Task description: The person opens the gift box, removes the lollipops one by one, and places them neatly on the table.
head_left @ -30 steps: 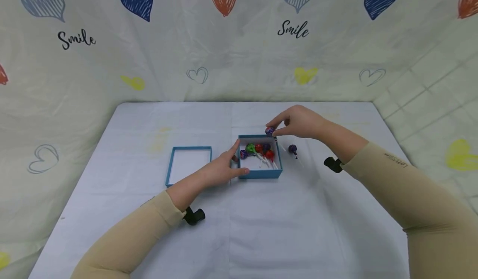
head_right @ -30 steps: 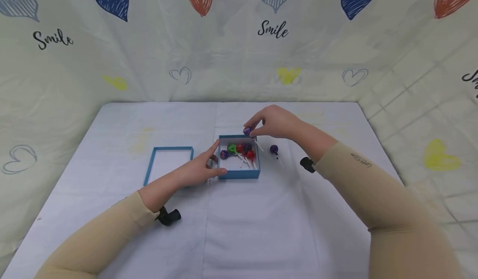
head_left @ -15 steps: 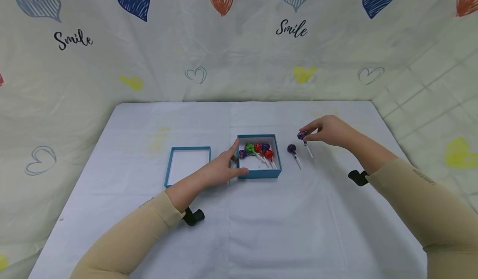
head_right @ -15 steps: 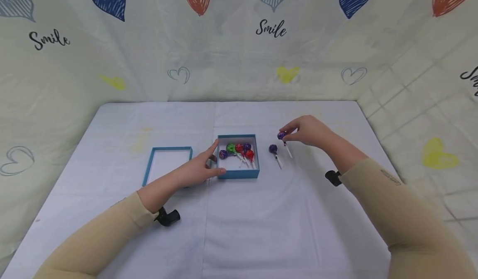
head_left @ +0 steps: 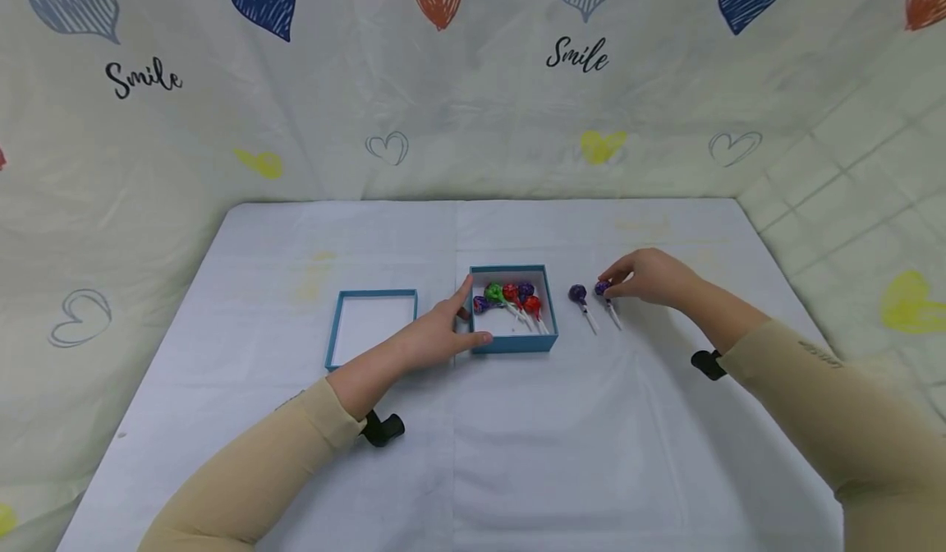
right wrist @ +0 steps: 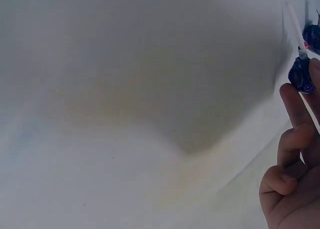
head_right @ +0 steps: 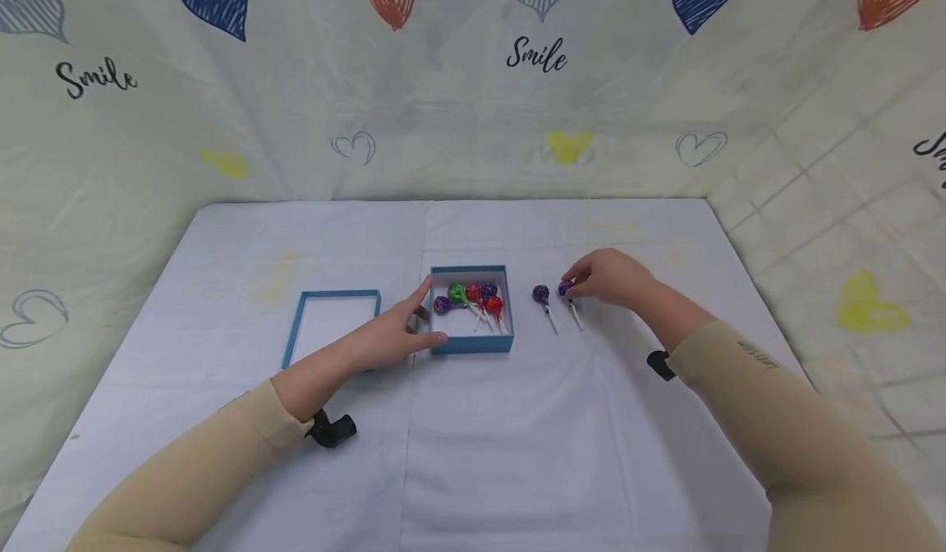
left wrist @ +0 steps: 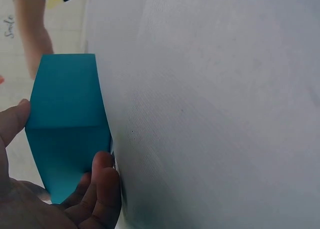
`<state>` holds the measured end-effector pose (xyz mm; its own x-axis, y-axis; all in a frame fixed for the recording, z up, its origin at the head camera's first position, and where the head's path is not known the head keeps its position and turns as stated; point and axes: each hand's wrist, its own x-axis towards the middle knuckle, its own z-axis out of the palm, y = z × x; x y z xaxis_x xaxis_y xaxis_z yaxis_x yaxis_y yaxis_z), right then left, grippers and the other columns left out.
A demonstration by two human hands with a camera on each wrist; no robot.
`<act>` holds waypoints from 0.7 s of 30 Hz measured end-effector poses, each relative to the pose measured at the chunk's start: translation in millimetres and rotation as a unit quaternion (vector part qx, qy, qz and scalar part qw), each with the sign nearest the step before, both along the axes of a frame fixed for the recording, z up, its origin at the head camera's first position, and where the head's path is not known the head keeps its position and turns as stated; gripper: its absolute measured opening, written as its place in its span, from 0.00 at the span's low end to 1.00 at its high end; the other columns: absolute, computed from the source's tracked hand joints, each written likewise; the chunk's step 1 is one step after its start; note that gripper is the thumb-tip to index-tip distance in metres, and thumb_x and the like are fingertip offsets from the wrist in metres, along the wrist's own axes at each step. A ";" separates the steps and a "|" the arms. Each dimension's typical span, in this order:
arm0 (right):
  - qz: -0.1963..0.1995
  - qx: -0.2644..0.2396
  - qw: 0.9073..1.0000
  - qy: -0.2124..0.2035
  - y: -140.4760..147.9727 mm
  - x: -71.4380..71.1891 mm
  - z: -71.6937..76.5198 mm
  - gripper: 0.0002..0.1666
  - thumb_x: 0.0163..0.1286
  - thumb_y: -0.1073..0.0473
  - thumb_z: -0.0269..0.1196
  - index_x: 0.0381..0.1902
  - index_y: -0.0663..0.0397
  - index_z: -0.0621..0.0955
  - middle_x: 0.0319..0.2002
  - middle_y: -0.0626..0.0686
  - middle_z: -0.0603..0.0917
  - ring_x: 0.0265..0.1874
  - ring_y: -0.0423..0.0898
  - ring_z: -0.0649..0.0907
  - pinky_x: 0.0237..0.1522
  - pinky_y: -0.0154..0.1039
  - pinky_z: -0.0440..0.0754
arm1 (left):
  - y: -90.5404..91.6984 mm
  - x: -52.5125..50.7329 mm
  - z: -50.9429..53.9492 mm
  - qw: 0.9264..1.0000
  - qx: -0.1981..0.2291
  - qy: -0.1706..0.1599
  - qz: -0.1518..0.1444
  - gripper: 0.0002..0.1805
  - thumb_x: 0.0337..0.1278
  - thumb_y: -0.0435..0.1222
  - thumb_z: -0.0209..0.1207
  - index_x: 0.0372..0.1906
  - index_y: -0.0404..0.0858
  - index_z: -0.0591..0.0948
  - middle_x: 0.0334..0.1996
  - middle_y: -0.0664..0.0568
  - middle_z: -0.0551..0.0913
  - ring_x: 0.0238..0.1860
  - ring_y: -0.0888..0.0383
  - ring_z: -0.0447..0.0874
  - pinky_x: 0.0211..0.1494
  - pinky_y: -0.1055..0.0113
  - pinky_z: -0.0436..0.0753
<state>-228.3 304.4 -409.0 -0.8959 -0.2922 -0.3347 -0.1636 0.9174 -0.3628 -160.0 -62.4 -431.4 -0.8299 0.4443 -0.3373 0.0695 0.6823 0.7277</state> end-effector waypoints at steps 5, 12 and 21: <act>0.007 0.013 1.000 0.006 -4.1 -0.8 -4.4 0.17 0.66 0.53 0.69 0.50 0.52 0.87 0.46 0.56 0.87 0.48 0.55 0.81 0.50 0.55 0.75 | -0.1 -0.7 -1.1 1.000 0.003 0.000 0.000 0.55 0.62 0.57 0.62 0.79 0.58 0.35 0.64 0.47 0.72 0.62 0.51 0.71 0.65 0.50 0.68; 0.010 0.022 1.000 0.005 -4.5 0.6 -1.2 0.21 0.66 0.53 0.69 0.55 0.52 0.85 0.44 0.54 0.86 0.50 0.56 0.80 0.49 0.55 0.76 | 0.3 -0.3 0.0 1.000 0.002 -0.001 0.001 0.55 0.62 0.56 0.62 0.79 0.58 0.34 0.64 0.47 0.72 0.63 0.51 0.70 0.65 0.49 0.68; 0.009 0.018 1.000 0.005 -5.3 -1.2 12.4 0.23 0.66 0.52 0.68 0.58 0.52 0.84 0.45 0.55 0.86 0.54 0.60 0.78 0.48 0.56 0.76 | -0.6 0.6 -0.5 1.000 0.009 -0.005 0.002 0.55 0.62 0.56 0.62 0.79 0.59 0.35 0.65 0.46 0.71 0.67 0.49 0.68 0.68 0.48 0.66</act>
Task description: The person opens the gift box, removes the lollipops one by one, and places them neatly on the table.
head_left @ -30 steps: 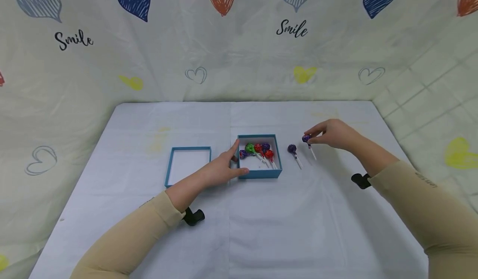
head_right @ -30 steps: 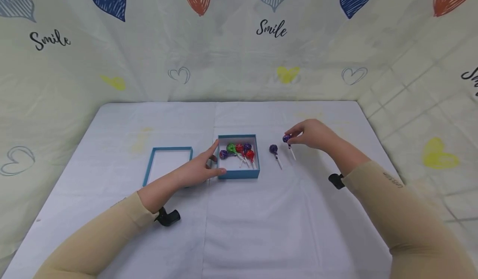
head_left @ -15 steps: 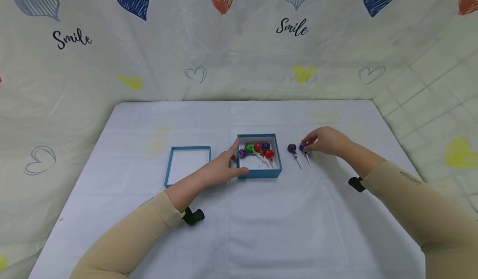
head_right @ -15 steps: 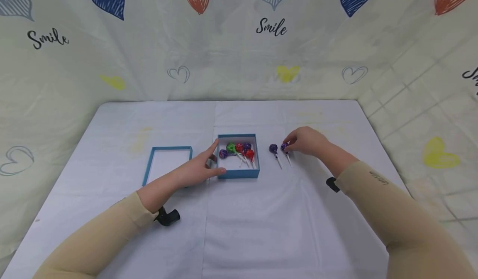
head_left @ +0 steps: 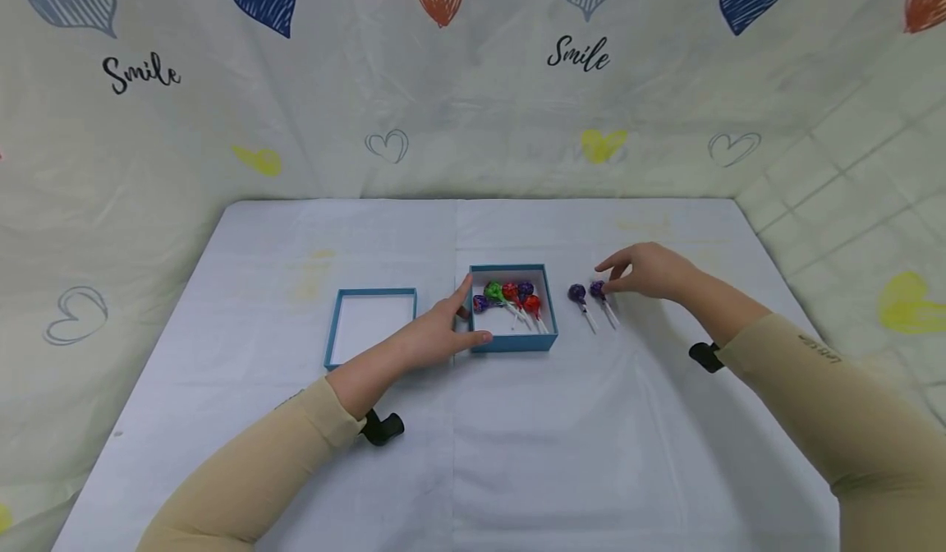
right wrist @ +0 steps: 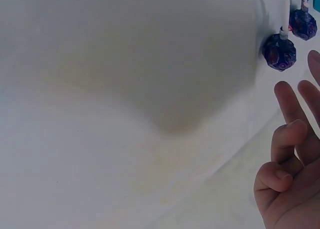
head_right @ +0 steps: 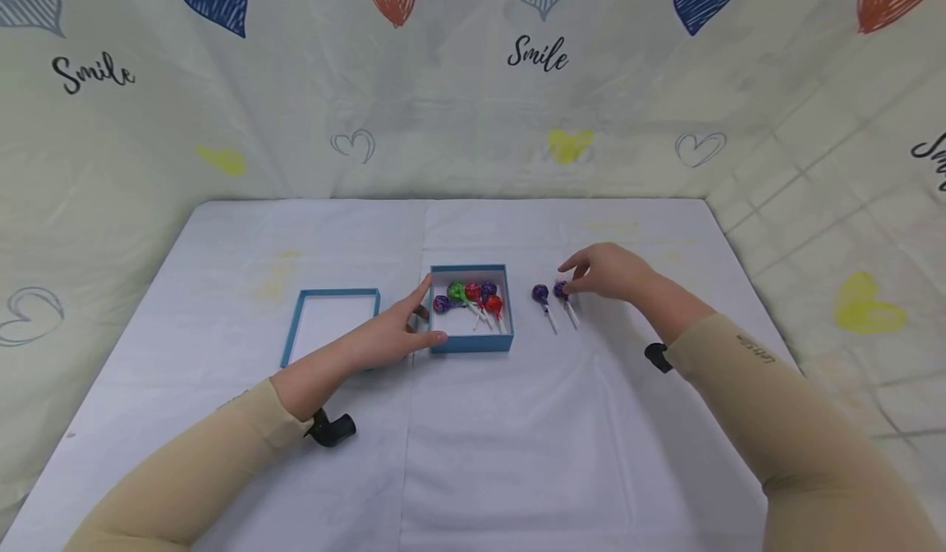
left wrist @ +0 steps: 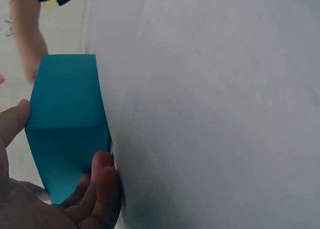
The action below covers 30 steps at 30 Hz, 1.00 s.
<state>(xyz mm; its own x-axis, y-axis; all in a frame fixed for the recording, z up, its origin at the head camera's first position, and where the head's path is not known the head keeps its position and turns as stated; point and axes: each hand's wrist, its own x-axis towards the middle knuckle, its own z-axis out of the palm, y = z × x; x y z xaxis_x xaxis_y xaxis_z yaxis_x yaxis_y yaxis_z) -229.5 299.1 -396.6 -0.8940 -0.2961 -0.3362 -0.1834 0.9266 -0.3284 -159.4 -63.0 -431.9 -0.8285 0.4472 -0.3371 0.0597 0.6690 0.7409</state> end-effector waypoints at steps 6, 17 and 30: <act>-0.001 -0.003 1.000 0.001 -3.7 -1.7 6.5 0.24 0.66 0.50 0.69 0.58 0.52 0.84 0.46 0.54 0.86 0.56 0.60 0.77 0.49 0.55 0.76 | -0.1 -0.5 -0.3 1.000 0.001 0.001 0.002 0.55 0.62 0.56 0.62 0.79 0.59 0.35 0.65 0.46 0.72 0.65 0.50 0.69 0.67 0.48 0.66; 0.019 -0.015 1.000 0.003 -26.6 -2.9 22.7 0.21 0.67 0.51 0.68 0.57 0.49 0.85 0.46 0.51 0.87 0.51 0.54 0.79 0.47 0.50 0.80 | -0.6 0.5 0.9 1.000 0.003 0.000 0.003 0.56 0.62 0.56 0.62 0.79 0.59 0.34 0.65 0.46 0.72 0.66 0.50 0.68 0.67 0.49 0.66; 0.128 -0.030 0.991 0.007 -103.4 -6.2 39.7 0.19 0.66 0.48 0.69 0.55 0.37 0.86 0.47 0.43 0.86 0.40 0.47 0.80 0.40 0.43 0.80 | 0.1 -0.7 -0.3 1.000 0.015 -0.002 -0.001 0.55 0.63 0.56 0.62 0.80 0.57 0.36 0.63 0.46 0.72 0.61 0.51 0.70 0.66 0.48 0.67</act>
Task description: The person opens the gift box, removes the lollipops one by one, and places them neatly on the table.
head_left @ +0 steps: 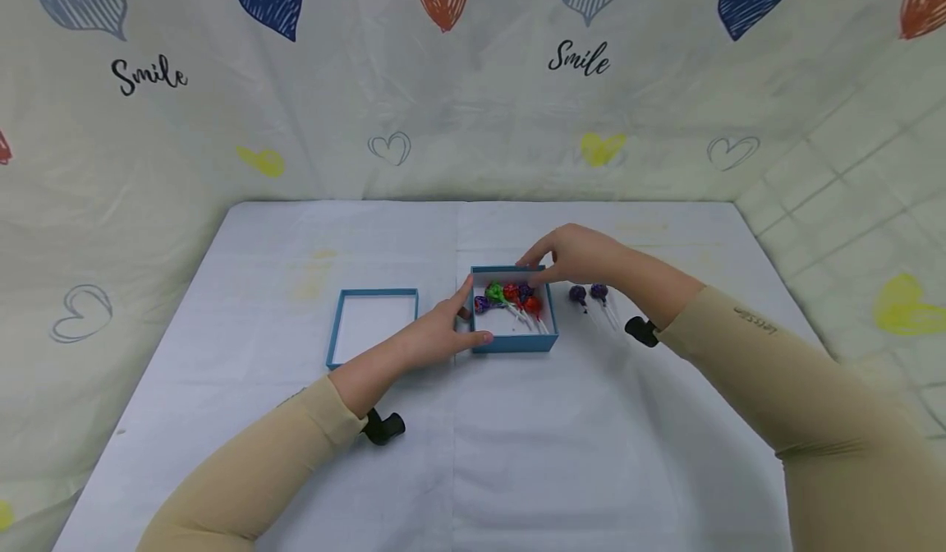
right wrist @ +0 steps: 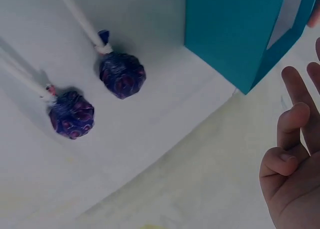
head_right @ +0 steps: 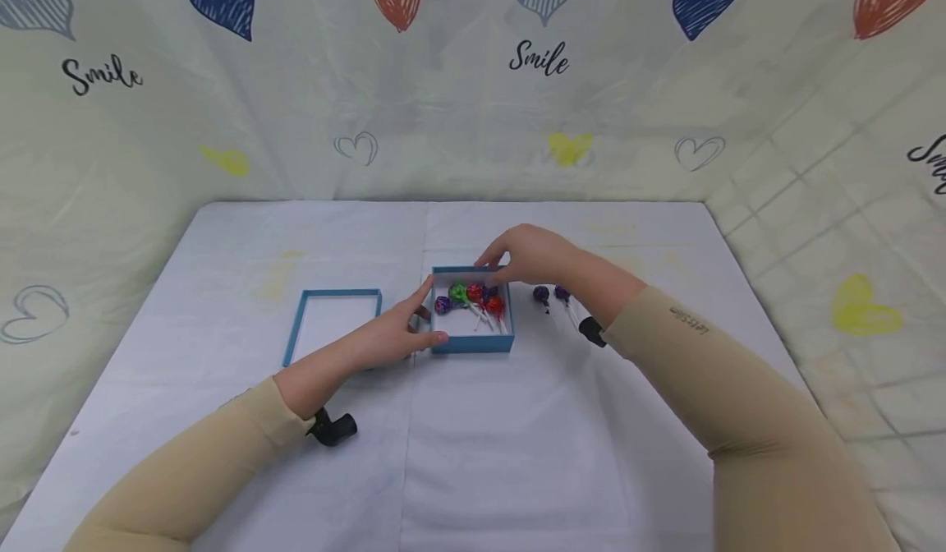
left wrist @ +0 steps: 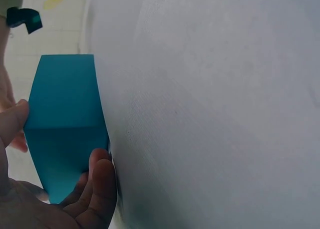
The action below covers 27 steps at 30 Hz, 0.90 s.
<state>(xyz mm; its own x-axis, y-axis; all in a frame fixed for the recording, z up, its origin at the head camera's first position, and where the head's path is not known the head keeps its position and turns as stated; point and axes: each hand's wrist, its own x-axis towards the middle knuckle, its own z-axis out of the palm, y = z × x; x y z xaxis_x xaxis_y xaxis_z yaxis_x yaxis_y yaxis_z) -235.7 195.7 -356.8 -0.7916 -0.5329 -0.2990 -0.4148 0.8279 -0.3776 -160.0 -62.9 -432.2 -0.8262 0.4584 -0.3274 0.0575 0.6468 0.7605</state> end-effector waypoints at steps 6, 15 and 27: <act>0.027 0.026 0.999 0.001 -16.8 -0.2 -1.9 0.18 0.66 0.48 0.70 0.54 0.37 0.86 0.50 0.43 0.86 0.47 0.45 0.82 0.50 0.48 0.79 | 0.7 -1.0 0.4 1.000 0.005 -0.001 -0.006 0.55 0.62 0.57 0.62 0.80 0.58 0.36 0.64 0.47 0.72 0.63 0.51 0.70 0.66 0.49 0.68; 0.094 0.098 0.990 0.037 -30.0 -1.5 -17.2 0.19 0.66 0.47 0.69 0.55 0.39 0.86 0.51 0.44 0.86 0.52 0.45 0.82 0.54 0.49 0.78 | -0.6 -0.3 2.1 1.000 -0.002 0.001 -0.004 0.55 0.62 0.56 0.62 0.80 0.56 0.36 0.63 0.47 0.72 0.62 0.52 0.70 0.64 0.51 0.69; 0.122 0.116 0.986 0.022 -59.1 -2.5 -28.3 0.20 0.67 0.50 0.69 0.57 0.38 0.85 0.52 0.45 0.85 0.45 0.42 0.82 0.50 0.47 0.80 | -4.1 -0.3 -0.9 1.000 0.013 0.001 -0.008 0.55 0.63 0.56 0.61 0.79 0.59 0.35 0.63 0.48 0.71 0.60 0.53 0.70 0.63 0.53 0.69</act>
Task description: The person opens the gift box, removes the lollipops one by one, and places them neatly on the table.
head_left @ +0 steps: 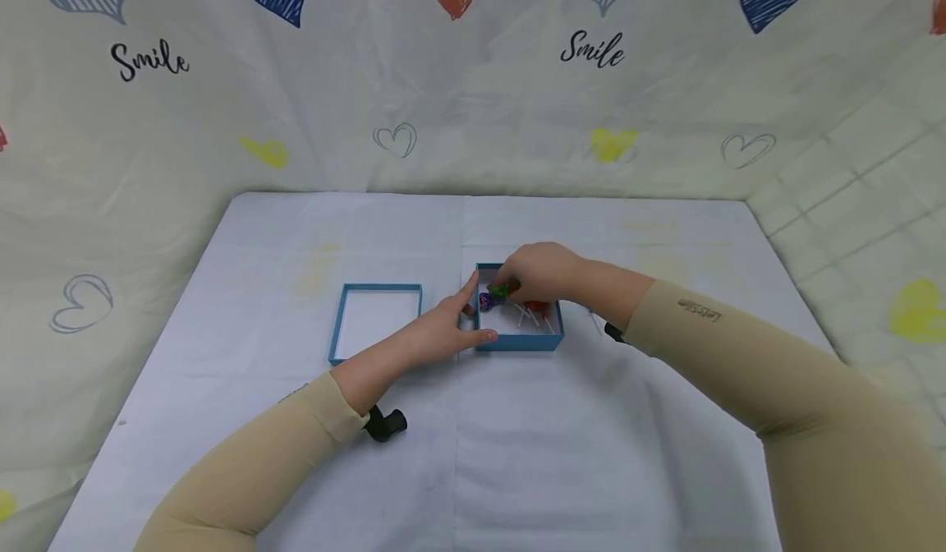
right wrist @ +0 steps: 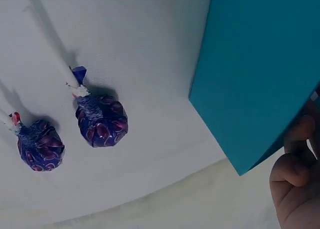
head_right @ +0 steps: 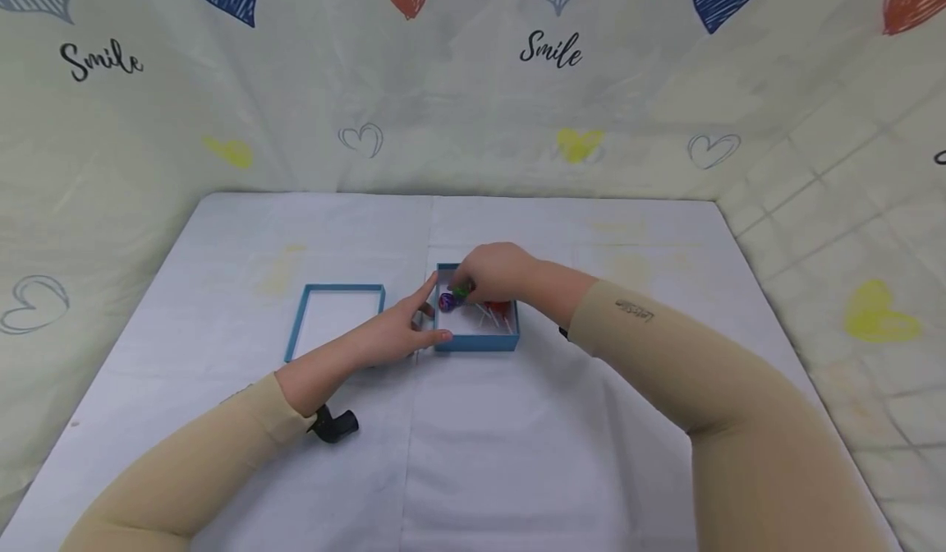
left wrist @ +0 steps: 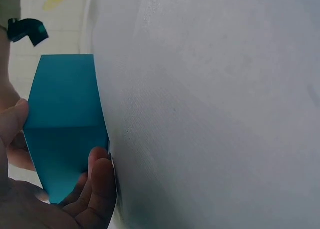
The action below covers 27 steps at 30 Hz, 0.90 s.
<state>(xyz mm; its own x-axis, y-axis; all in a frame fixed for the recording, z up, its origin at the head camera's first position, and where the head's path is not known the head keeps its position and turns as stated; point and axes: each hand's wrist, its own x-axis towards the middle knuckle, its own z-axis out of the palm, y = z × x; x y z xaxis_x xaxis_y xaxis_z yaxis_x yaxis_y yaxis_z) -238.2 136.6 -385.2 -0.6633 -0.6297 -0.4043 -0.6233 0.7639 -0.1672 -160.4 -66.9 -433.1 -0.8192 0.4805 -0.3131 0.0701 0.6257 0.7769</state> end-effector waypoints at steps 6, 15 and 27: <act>0.016 -0.006 1.000 0.001 -9.7 0.9 -3.7 0.18 0.67 0.51 0.68 0.55 0.35 0.86 0.50 0.41 0.86 0.44 0.39 0.82 0.51 0.45 0.79 | -0.4 0.1 -0.1 1.000 0.004 0.002 -0.004 0.55 0.63 0.56 0.62 0.79 0.60 0.35 0.61 0.49 0.72 0.57 0.53 0.71 0.61 0.55 0.70; 0.032 -0.003 0.999 0.015 -13.1 2.2 -5.2 0.17 0.66 0.50 0.69 0.53 0.38 0.87 0.49 0.42 0.86 0.48 0.41 0.82 0.53 0.47 0.78 | 0.6 1.0 1.1 1.000 0.005 0.003 -0.002 0.54 0.64 0.54 0.61 0.79 0.59 0.35 0.61 0.49 0.71 0.58 0.53 0.70 0.61 0.55 0.69; 0.017 -0.015 1.000 0.010 -15.2 4.1 -9.7 0.18 0.66 0.53 0.70 0.54 0.42 0.86 0.47 0.43 0.87 0.48 0.43 0.83 0.53 0.46 0.79 | 0.0 1.1 2.1 1.000 0.004 0.003 -0.002 0.54 0.64 0.54 0.62 0.79 0.59 0.35 0.62 0.49 0.71 0.56 0.53 0.72 0.59 0.56 0.70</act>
